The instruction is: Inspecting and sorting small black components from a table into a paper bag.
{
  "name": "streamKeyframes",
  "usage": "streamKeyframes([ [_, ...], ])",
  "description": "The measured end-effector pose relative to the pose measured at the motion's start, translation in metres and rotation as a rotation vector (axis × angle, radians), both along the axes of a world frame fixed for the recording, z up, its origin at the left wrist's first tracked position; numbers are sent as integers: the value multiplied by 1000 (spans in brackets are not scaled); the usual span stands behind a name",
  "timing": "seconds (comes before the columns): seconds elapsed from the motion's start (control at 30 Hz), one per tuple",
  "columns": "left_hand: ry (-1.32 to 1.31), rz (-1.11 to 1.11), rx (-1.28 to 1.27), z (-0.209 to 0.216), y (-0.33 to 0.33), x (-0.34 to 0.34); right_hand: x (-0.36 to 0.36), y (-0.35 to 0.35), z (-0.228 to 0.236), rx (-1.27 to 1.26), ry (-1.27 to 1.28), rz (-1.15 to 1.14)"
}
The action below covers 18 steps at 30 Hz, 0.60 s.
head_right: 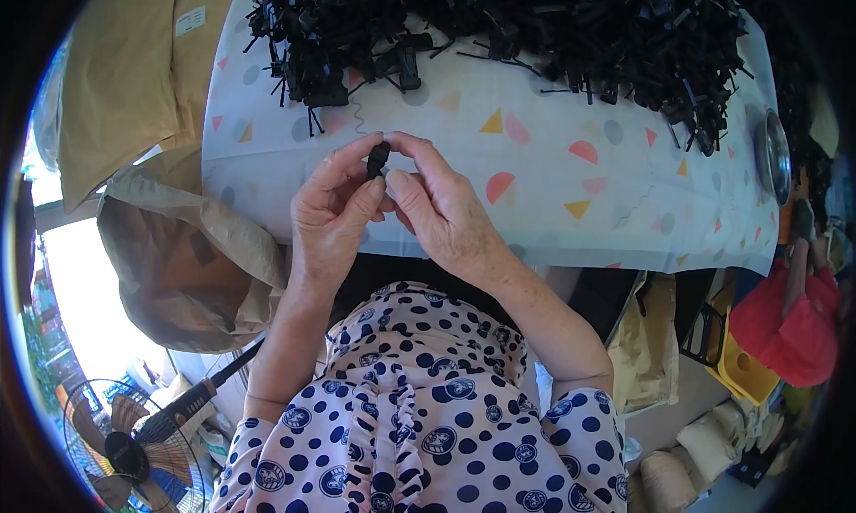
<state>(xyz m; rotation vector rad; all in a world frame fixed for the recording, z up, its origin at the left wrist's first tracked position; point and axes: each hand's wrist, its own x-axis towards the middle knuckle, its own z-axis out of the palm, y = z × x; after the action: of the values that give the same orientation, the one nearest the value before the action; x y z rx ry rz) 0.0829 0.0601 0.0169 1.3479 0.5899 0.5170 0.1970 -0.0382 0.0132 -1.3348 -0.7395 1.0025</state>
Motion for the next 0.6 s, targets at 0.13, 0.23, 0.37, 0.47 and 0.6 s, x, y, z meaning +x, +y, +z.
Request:
streamKeyframes([
  [0.13,39,42,180,-7,-3,0,-6,4,-8,13,29,-29],
  [0.23,63,65,228,-9,-3,0,-7,6,-11,22,15,-23],
  [0.37,58,93,420,-6,-2,2,-8,8,-9,8,-21,-26],
  [0.47,157,97,724,0,1,5,-6,13,-9,-9,50,-42],
  [0.6,248,62,865,-2,8,12,0,19,-21,-57,11,-41],
])
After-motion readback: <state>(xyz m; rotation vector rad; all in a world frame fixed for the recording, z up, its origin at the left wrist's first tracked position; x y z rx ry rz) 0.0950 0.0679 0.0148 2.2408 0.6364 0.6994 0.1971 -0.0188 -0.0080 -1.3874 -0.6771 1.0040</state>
